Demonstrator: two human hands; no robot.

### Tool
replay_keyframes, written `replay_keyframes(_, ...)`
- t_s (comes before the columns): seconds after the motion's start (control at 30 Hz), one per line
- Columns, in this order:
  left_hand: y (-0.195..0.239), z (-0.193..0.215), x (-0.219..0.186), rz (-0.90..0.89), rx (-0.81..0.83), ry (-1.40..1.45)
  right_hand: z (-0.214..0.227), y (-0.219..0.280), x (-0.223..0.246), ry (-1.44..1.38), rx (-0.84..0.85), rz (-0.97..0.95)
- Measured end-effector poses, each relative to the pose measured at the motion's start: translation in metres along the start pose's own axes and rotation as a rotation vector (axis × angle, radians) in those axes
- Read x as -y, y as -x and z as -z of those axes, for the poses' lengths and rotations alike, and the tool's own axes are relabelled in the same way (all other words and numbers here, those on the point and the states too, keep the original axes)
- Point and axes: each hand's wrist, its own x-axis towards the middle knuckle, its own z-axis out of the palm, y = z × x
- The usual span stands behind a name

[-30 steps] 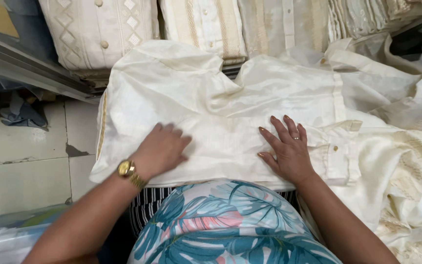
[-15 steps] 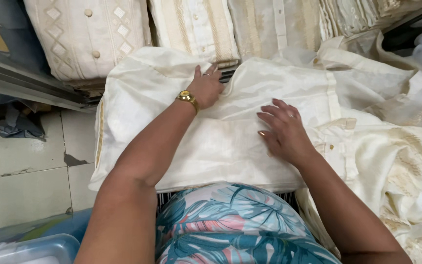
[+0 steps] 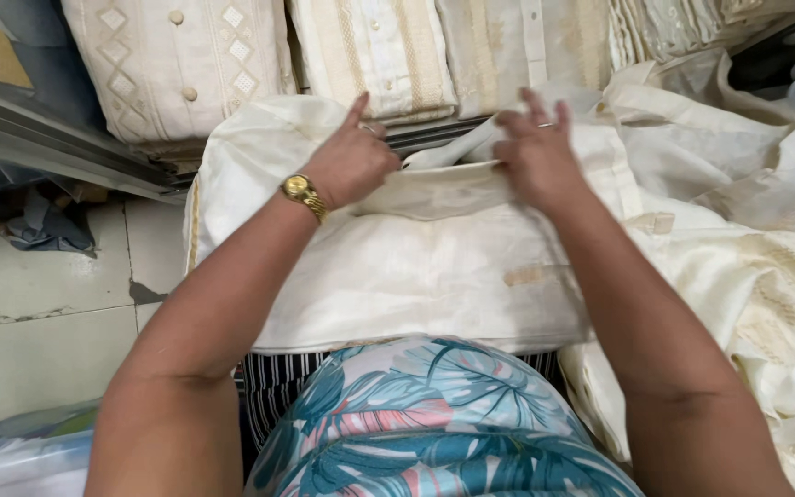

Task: The person folds a white shirt by hand, aligning the sleeves and buttoning the front placket. They then fold the shirt into a compact rectangle and place it on a stack of similar folded garments on a shelf.

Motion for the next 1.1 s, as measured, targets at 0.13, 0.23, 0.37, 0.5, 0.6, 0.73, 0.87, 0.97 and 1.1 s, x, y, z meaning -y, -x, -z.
replay_keyframes(0.13, 0.028, 0.031, 0.021, 0.1, 0.078, 0.092, 0.024, 0.048, -0.052, 0.085, -0.186, -0.054)
replay_keyframes(0.23, 0.051, 0.038, 0.039, 0.181, 0.016, -0.055, 0.04, 0.08, -0.067, 0.2, -0.343, -0.05)
replay_keyframes(0.37, 0.097, 0.075, 0.047, 0.331, 0.021, -0.14, 0.058, 0.118, -0.078, 0.155, -0.36, -0.166)
replay_keyframes(0.5, 0.139, 0.077, 0.054, 0.33, -0.145, -0.354, 0.056, 0.154, -0.078, 0.214, -0.428, -0.165)
replay_keyframes(0.6, 0.155, 0.09, 0.038, 0.289, -0.18, -0.366, 0.059, 0.171, -0.062, 0.16, -0.454, -0.153)
replay_keyframes(0.73, 0.164, 0.125, -0.001, 0.199, -0.147, -0.242, 0.061, 0.199, -0.037, 0.145, -0.477, -0.156)
replay_keyframes(0.87, 0.179, 0.101, -0.035, -0.107, -0.268, -0.068, 0.038, 0.241, -0.036, 0.214, -0.39, -0.22)
replay_keyframes(0.97, 0.188, 0.078, -0.06, -0.153, -0.14, 0.068, 0.026, 0.257, -0.036, 0.175, -0.103, -0.326)
replay_keyframes(1.1, 0.197, 0.049, -0.072, -0.17, -0.014, -0.035, 0.058, 0.227, -0.016, 0.109, 0.425, -0.533)
